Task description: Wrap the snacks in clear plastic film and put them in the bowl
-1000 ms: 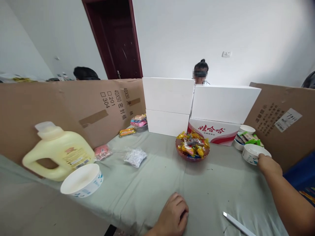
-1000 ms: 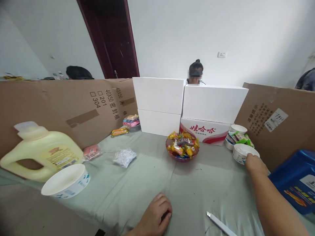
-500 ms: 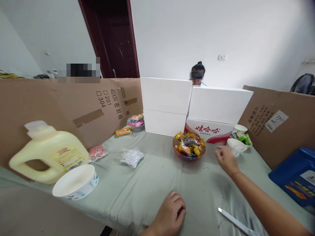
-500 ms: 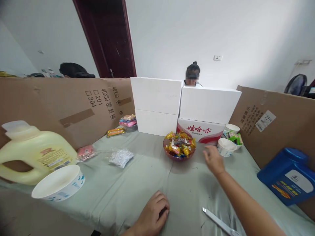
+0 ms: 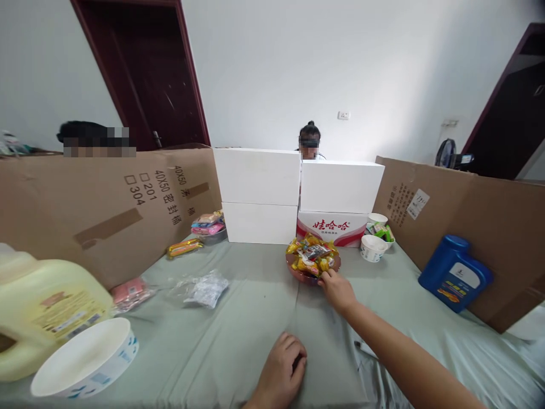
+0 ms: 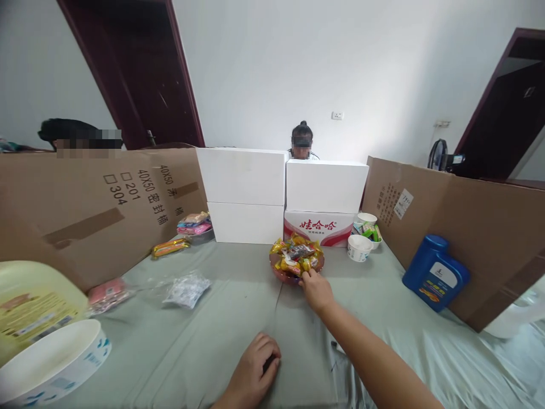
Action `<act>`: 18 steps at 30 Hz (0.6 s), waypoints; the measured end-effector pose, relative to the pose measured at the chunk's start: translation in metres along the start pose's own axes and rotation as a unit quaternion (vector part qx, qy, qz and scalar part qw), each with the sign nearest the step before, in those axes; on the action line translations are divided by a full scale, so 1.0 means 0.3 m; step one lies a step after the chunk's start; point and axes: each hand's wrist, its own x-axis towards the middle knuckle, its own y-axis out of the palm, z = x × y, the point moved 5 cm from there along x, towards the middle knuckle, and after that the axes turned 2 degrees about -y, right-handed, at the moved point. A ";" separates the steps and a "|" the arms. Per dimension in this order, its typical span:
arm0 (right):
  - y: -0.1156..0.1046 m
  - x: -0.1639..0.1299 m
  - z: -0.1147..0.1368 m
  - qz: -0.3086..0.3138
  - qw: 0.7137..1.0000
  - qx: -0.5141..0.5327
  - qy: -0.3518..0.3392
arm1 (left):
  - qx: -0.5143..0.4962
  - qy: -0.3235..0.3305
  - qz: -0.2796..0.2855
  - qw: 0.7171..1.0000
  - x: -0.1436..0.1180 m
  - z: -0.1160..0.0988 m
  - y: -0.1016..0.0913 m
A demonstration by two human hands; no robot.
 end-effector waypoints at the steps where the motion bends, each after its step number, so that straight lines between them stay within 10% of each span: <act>1: -0.007 -0.030 -0.035 0.001 1.000 -0.005 0.007 | 0.002 0.001 0.001 1.000 -0.001 -0.002 -0.001; 10: -0.104 -0.278 -0.433 0.003 0.989 -0.060 0.135 | -0.001 0.003 0.006 1.000 0.000 -0.006 0.000; 18: -0.114 -0.306 -0.671 -0.008 0.970 -0.079 0.230 | 0.000 0.003 0.011 1.000 -0.006 0.000 0.002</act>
